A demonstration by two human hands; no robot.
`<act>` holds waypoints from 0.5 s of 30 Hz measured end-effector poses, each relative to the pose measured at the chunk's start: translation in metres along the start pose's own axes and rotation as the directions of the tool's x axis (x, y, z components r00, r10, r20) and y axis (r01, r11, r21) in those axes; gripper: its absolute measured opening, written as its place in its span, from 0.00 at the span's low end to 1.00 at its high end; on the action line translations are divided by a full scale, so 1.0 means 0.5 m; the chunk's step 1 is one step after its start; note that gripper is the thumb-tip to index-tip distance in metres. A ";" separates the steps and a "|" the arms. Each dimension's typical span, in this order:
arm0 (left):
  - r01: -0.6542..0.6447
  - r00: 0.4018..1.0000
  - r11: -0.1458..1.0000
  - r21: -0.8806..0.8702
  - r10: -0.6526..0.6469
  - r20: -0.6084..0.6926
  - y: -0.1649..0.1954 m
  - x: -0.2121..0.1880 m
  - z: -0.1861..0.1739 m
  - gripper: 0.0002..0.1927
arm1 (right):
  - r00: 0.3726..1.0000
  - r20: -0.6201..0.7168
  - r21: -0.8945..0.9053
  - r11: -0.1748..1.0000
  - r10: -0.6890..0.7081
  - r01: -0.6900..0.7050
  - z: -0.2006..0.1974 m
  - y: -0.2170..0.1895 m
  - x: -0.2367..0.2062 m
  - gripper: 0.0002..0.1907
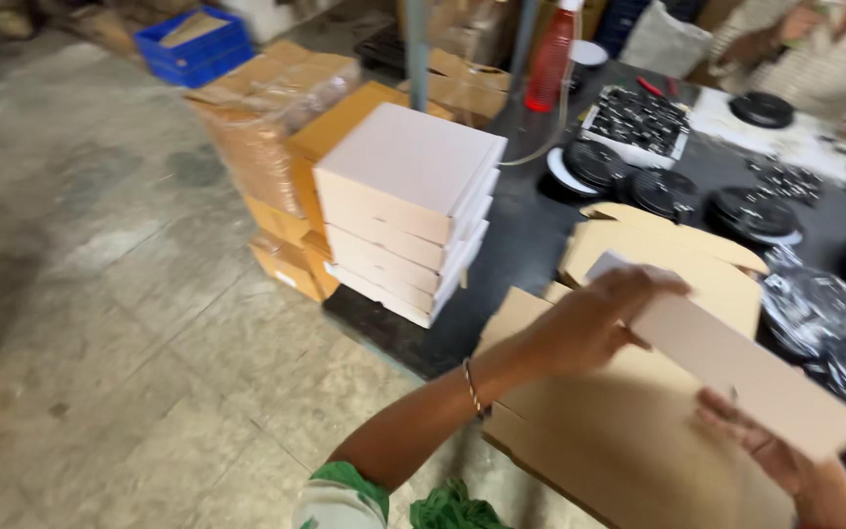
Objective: The person assembles flat cardboard boxes by folding and tucking flaps, places a plastic-wrapped circular object into each box, closes the lids, and stacks the finished boxes. The process is repeated multiple times in a consistent sequence.
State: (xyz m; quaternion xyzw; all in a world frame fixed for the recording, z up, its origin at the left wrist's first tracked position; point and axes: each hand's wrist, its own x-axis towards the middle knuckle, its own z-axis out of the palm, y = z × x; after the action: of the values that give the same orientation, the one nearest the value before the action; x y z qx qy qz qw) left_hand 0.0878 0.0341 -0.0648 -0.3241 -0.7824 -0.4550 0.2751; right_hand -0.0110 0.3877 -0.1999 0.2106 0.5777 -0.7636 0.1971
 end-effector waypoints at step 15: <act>-0.030 0.862 0.964 -0.265 -0.109 -0.495 -0.119 -0.098 -0.549 0.29 | 0.351 0.770 0.334 0.806 -0.532 0.488 0.796 -0.237 -0.023 0.19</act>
State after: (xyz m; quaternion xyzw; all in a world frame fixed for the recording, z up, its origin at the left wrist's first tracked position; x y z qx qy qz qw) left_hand 0.1112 -0.2453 -0.0129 -0.2110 -0.6220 -0.6295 0.4151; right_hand -0.1031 0.0344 -0.0020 -0.3664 0.4285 -0.8023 0.1959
